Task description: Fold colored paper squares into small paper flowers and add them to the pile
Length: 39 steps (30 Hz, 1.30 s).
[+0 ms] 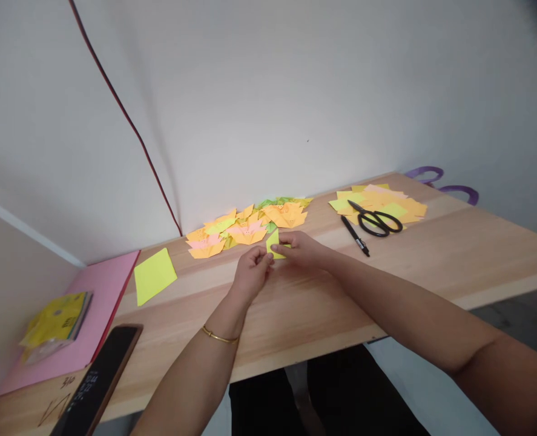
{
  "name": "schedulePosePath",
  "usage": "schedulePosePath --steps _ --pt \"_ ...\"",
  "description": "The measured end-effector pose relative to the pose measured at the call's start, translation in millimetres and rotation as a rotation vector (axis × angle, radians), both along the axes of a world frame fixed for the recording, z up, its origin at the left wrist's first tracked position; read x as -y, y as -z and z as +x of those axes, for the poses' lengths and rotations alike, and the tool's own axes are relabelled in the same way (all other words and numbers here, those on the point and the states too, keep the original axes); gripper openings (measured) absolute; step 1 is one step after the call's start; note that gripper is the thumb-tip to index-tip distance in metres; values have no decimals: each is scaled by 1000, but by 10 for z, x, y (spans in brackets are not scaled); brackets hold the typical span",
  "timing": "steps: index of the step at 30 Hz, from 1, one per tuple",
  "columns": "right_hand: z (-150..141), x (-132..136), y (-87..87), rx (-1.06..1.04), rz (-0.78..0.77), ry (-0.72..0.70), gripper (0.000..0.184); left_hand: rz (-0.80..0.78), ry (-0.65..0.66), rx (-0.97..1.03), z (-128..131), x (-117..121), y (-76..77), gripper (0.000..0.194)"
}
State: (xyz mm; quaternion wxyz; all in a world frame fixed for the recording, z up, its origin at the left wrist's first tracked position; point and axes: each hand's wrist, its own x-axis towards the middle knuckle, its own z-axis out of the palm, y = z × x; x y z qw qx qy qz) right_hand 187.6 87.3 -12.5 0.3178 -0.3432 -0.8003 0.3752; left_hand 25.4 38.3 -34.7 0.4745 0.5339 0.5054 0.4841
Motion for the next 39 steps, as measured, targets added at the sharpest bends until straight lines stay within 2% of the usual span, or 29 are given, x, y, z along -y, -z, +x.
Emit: schedulePosePath --steps 6,12,22,31,39 --pt "-12 -37 51 -3 18 41 32 -31 -13 35 11 10 -42 24" --pt "1 -73 115 -2 36 70 31 -90 13 103 -9 -22 3 21" --pt "0 -73 110 12 72 55 31 -143 -28 94 -5 -14 -32 23" --pt "56 -121 91 -1 66 129 36 -143 19 218 -31 -35 6 24" --pt "23 -93 84 8 74 64 29 -127 9 169 -11 -32 1 16"
